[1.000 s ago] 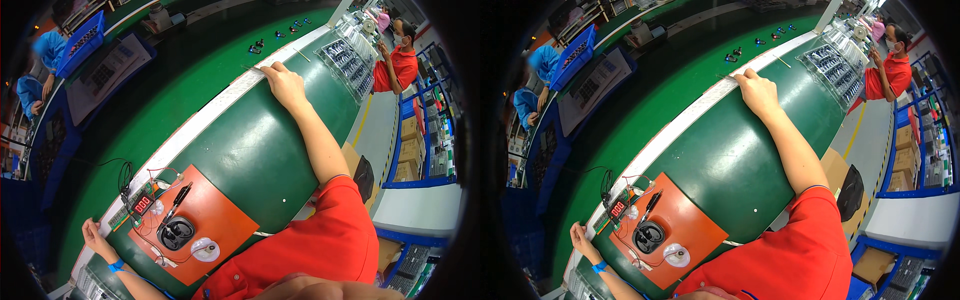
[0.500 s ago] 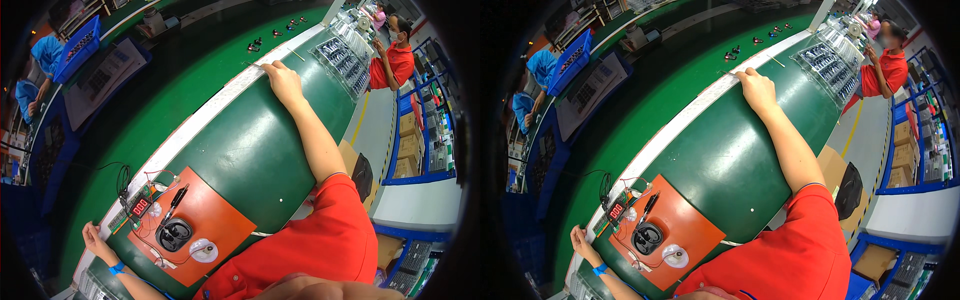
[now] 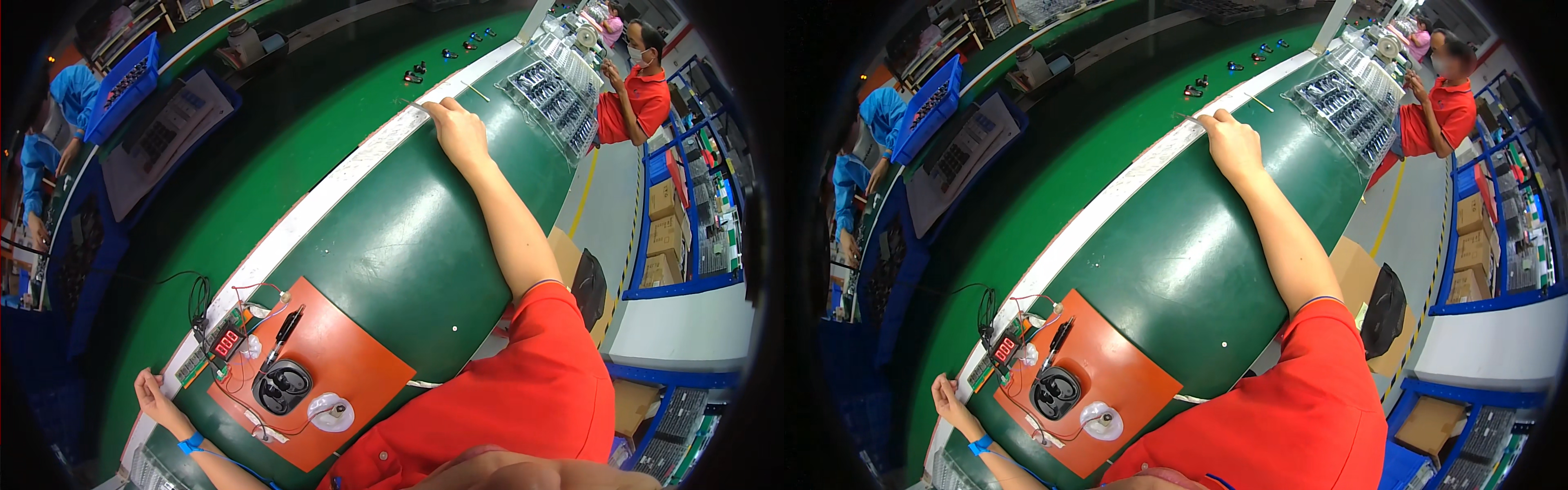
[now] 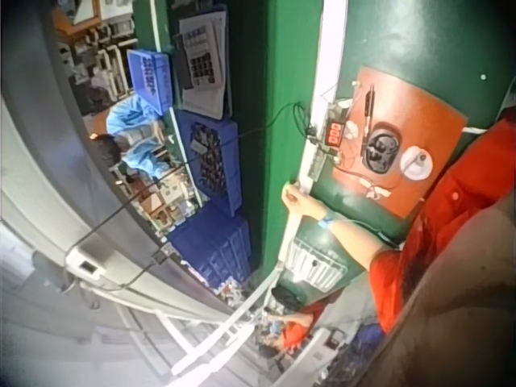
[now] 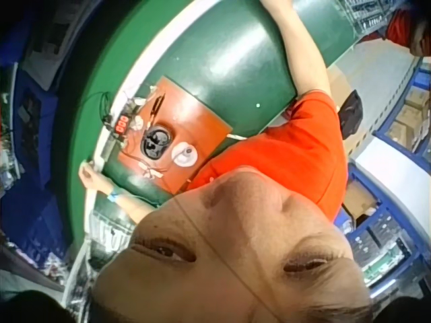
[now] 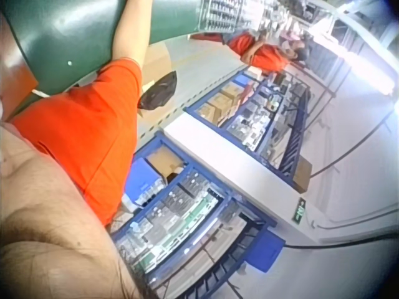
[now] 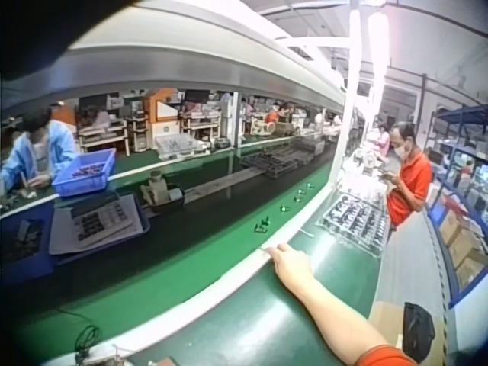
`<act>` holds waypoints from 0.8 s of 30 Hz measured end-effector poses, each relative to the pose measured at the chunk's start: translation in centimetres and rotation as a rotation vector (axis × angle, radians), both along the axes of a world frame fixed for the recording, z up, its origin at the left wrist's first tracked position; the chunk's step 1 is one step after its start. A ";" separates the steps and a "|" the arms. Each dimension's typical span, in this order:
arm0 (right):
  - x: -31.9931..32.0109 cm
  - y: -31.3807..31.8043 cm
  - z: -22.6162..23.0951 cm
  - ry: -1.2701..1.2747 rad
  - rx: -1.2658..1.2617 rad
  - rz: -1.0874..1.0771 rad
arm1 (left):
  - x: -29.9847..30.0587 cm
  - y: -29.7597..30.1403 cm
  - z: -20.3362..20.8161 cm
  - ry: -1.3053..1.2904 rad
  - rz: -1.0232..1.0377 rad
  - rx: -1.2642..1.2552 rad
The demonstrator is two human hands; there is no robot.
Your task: Assembling small electronic components into a housing on a production line.
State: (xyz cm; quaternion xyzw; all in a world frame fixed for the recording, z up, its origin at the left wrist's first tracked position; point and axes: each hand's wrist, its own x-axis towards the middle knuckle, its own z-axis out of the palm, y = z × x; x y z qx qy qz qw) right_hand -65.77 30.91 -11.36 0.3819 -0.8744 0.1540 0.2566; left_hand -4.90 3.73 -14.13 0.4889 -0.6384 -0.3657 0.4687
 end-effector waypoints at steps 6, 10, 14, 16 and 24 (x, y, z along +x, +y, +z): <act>-1.5 0.1 -0.3 0.024 -0.056 -0.013 | 0.2 0.1 0.1 -0.038 -0.003 0.004; -1.6 0.7 -0.2 -0.035 -0.050 -0.045 | 0.2 0.0 0.0 -0.030 0.002 0.003; -1.0 0.8 0.3 -0.065 0.050 -0.100 | 0.0 0.1 0.1 -0.025 0.011 0.013; -1.2 0.7 0.1 -0.063 0.054 -0.112 | 0.1 0.0 0.0 -0.027 0.004 0.011; -2.1 1.2 0.0 -0.027 0.017 -0.144 | 0.4 -0.6 -0.4 -0.017 -0.017 -0.003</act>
